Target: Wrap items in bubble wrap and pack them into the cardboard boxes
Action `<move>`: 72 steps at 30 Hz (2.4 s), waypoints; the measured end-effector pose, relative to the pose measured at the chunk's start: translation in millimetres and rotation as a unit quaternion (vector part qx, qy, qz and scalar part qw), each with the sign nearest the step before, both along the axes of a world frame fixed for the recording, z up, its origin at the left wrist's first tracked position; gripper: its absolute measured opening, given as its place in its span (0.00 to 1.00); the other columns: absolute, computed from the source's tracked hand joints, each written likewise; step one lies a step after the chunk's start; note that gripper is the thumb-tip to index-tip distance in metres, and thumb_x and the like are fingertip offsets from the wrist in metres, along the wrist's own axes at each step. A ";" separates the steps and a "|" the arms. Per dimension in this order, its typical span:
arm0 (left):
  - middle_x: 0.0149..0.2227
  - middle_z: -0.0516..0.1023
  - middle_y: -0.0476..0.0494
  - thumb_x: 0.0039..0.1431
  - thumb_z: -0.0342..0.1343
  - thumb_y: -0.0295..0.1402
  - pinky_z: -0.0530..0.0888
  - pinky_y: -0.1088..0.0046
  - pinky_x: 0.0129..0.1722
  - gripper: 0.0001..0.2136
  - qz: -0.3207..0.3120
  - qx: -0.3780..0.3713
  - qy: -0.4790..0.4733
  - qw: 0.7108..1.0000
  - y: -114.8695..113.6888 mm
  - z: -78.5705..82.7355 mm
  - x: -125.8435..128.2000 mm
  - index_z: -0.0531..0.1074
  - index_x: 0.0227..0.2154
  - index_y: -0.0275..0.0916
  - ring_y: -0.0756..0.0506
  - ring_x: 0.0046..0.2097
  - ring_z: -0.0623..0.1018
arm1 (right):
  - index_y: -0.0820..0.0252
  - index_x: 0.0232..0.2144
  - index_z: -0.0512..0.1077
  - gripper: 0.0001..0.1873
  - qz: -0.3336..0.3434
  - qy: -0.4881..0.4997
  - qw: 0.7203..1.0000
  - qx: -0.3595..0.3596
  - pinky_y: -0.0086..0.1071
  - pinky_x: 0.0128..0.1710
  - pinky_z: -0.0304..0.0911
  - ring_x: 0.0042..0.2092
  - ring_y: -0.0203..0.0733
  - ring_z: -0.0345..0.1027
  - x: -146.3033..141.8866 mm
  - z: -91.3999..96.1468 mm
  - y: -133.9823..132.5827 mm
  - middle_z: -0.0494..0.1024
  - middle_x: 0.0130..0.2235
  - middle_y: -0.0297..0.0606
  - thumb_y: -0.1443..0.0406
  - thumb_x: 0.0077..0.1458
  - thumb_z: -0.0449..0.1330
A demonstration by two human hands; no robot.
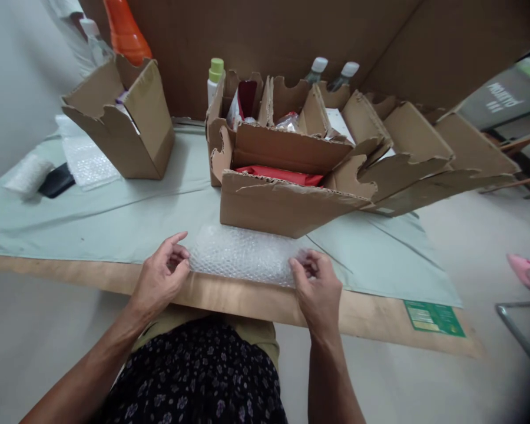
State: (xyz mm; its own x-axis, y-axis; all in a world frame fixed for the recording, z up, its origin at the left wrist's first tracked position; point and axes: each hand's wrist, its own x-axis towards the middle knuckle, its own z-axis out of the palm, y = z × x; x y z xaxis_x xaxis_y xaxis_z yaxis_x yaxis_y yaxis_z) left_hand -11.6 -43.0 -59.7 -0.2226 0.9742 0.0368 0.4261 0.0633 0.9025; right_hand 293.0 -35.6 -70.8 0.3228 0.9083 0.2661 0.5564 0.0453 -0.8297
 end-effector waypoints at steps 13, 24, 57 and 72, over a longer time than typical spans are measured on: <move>0.67 0.70 0.36 0.68 0.52 0.30 0.62 0.45 0.69 0.22 -0.251 0.156 0.226 0.928 -6.8 -16.3 44.6 0.70 0.63 0.43 0.32 0.70 0.66 | 0.60 0.63 0.68 0.22 0.271 -0.285 0.917 0.064 0.50 0.63 0.63 0.68 0.52 0.62 -60.5 4.1 -3.8 0.72 0.66 0.48 0.69 0.69 0.52; 0.76 0.49 0.30 0.72 0.49 0.44 0.52 0.46 0.73 0.29 -0.289 0.089 0.410 0.861 -10.7 -40.5 35.4 0.55 0.70 0.37 0.32 0.76 0.51 | 0.60 0.73 0.55 0.30 0.143 -0.413 0.898 -0.051 0.49 0.69 0.49 0.72 0.52 0.56 2.0 -32.1 -38.7 0.63 0.72 0.46 0.56 0.74 0.45; 0.54 0.80 0.31 0.58 0.61 0.31 0.73 0.46 0.58 0.26 -0.083 0.116 0.313 0.939 79.3 -11.2 -32.7 0.70 0.60 0.35 0.33 0.56 0.77 | 0.54 0.56 0.79 0.20 0.344 0.159 0.904 -0.196 0.47 0.57 0.72 0.52 0.50 0.78 -114.0 -8.5 -82.2 0.84 0.52 0.43 0.63 0.63 0.59; 0.41 0.83 0.43 0.66 0.57 0.30 0.80 0.64 0.44 0.15 -0.105 0.094 0.161 0.977 -53.8 -14.2 -38.8 0.77 0.54 0.42 0.44 0.43 0.81 | 0.53 0.66 0.66 0.29 0.304 0.387 0.840 -0.230 0.30 0.28 0.71 0.34 0.39 0.79 -114.3 1.1 -65.7 0.83 0.47 0.44 0.54 0.66 0.61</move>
